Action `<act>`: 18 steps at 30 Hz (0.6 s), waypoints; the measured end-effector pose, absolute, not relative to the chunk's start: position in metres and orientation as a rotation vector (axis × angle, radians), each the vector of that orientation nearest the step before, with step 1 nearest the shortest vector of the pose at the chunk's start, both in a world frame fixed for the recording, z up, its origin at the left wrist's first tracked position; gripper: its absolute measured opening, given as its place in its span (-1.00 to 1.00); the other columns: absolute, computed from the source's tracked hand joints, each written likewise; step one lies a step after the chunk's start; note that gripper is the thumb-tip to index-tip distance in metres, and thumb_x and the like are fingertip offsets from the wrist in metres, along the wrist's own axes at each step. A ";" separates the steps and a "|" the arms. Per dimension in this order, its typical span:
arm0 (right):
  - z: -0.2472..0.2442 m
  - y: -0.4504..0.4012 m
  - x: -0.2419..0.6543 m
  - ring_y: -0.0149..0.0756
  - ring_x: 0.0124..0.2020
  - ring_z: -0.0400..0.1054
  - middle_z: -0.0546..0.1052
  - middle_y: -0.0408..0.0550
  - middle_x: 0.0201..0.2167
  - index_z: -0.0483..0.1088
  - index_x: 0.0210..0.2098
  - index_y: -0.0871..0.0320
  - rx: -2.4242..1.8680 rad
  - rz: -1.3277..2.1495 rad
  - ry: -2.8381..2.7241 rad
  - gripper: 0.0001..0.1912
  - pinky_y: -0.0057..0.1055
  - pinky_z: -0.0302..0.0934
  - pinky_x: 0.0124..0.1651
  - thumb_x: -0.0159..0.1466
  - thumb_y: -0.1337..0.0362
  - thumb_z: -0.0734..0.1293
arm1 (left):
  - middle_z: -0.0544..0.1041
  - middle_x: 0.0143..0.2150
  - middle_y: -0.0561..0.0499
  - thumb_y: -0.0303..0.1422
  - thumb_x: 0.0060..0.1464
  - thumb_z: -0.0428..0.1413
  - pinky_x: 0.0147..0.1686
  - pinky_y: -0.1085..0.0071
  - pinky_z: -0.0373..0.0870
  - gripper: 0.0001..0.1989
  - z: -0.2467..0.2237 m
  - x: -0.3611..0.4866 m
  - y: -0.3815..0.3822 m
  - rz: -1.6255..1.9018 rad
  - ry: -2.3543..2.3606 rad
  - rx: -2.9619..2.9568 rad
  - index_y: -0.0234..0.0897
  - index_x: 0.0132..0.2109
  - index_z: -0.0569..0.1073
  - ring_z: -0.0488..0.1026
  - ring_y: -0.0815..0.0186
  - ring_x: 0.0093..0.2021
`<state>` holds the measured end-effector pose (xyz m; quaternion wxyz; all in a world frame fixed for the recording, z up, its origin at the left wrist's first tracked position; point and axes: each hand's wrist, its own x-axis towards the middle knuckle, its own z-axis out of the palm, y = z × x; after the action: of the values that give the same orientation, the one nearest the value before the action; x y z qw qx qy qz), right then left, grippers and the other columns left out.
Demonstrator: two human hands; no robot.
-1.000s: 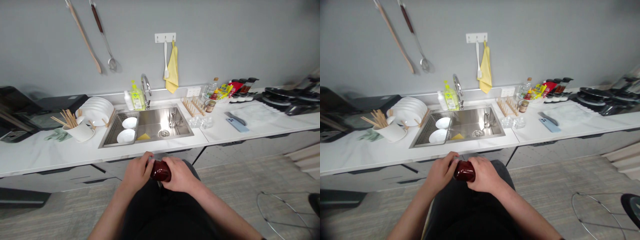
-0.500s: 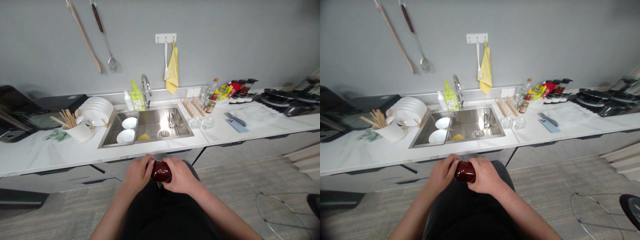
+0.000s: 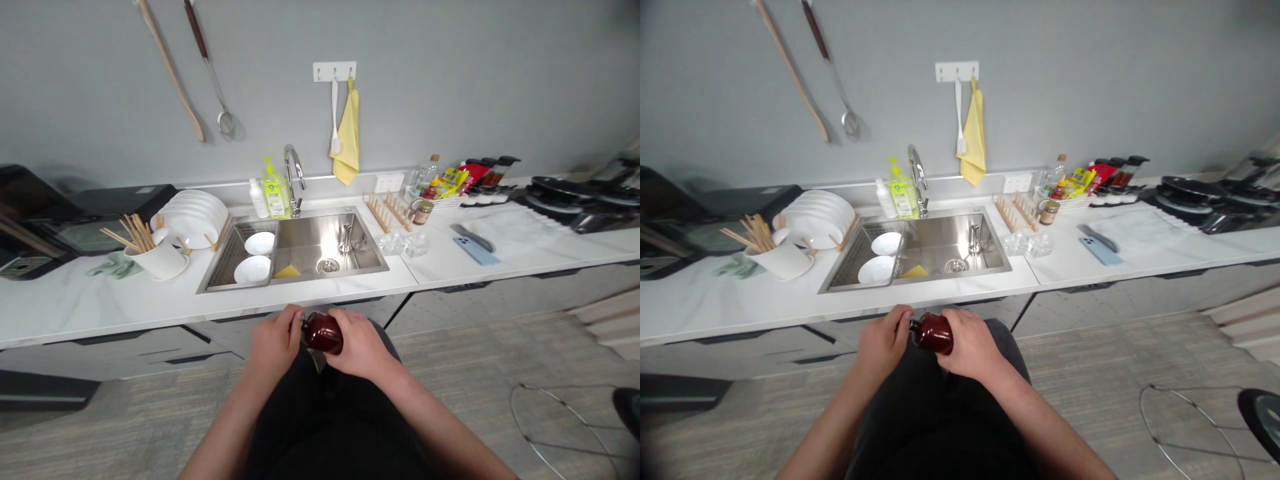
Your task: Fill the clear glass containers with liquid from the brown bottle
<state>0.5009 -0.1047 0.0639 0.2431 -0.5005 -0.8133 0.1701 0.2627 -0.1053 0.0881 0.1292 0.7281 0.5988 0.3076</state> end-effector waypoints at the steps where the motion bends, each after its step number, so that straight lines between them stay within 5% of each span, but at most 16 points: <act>1: 0.061 -0.103 0.504 0.08 -0.01 0.56 0.67 0.06 -0.03 0.44 0.16 0.07 -1.396 0.454 -2.202 -0.40 -0.08 0.37 0.12 0.13 0.26 0.54 | 0.64 -0.38 0.00 -0.13 0.54 -0.04 -0.34 0.32 0.26 -0.65 0.087 0.258 -0.106 0.972 1.787 2.046 -0.12 -0.03 0.60 0.57 0.18 -0.43; 8: 0.027 -0.077 0.546 0.13 0.20 0.57 0.61 0.14 0.23 0.35 0.34 0.05 -1.360 0.628 -1.831 -0.20 0.03 0.42 0.29 0.19 0.11 0.64 | 0.36 -0.44 0.14 -0.06 0.47 0.02 -0.48 0.43 0.17 -0.67 0.068 0.130 -0.057 1.626 1.704 1.143 -0.20 -0.05 0.50 0.22 0.36 -0.52; 14: -0.004 -0.036 0.580 0.16 0.18 0.56 0.62 0.15 0.16 0.41 0.33 0.08 -1.346 0.684 -1.481 -0.11 0.13 0.46 0.30 0.15 -0.14 0.67 | 0.52 -0.29 0.11 -0.30 0.23 0.22 -0.36 0.50 0.33 -0.82 0.030 0.009 0.009 2.007 1.892 0.681 -0.30 -0.12 0.44 0.32 0.47 -0.43; 18: -0.006 -0.021 0.584 0.14 0.05 0.61 0.67 0.14 0.08 0.44 0.30 0.10 -1.359 0.767 -1.350 -0.07 0.12 0.54 0.18 0.10 -0.18 0.69 | 0.53 -0.31 0.09 -0.26 0.20 0.29 -0.28 0.39 0.42 -0.77 0.017 -0.022 0.035 1.818 2.061 0.756 -0.30 -0.11 0.50 0.45 0.36 -0.39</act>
<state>0.5837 -0.0206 -0.0065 0.5132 -0.5653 -0.5614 0.3192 -0.0223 0.0354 0.0174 0.1451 0.2626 0.7154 0.6310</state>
